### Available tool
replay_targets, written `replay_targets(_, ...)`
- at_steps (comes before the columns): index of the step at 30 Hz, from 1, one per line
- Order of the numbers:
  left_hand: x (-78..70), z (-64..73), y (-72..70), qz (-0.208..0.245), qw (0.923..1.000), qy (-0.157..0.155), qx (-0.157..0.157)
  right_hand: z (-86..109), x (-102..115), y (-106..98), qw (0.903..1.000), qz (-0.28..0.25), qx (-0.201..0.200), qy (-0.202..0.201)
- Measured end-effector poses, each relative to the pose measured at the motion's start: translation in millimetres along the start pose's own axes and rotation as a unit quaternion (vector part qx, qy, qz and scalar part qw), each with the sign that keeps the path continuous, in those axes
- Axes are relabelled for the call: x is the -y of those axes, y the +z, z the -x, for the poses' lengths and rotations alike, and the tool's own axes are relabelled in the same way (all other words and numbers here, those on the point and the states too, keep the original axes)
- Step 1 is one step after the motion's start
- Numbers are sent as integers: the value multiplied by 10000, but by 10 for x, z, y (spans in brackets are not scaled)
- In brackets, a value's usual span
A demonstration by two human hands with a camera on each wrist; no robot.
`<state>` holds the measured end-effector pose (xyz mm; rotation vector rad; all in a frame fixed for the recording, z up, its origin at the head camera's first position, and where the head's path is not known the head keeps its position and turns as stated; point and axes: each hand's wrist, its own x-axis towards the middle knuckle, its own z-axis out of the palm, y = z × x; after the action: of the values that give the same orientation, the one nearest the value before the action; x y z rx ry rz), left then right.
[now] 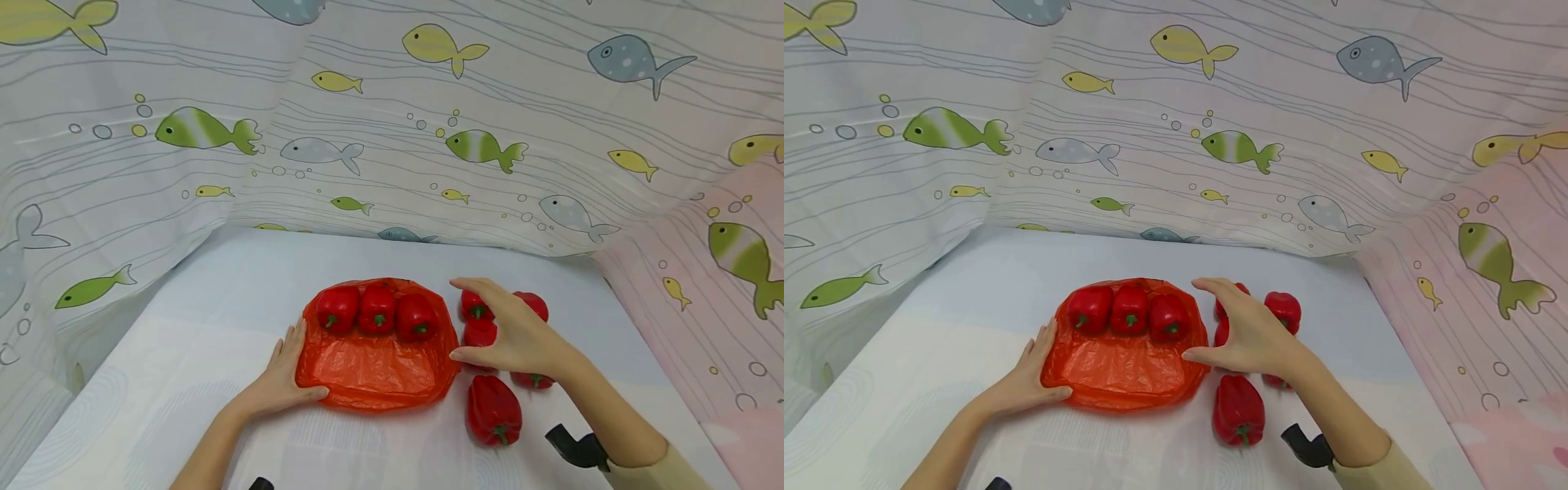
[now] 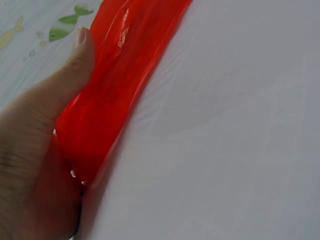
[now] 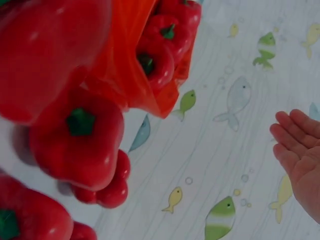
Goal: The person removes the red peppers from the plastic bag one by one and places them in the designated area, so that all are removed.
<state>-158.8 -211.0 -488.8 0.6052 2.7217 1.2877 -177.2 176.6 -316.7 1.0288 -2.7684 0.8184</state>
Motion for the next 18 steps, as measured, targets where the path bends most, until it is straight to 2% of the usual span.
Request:
replay_targets(7,13,-11,-3,-22,10000,14,10,-230,141,40,9993,-173,201,-271)
replay_targets(18,34,-16,-5,-47,10000,16,-14,-568,278,187,9957,-536,618,-439)
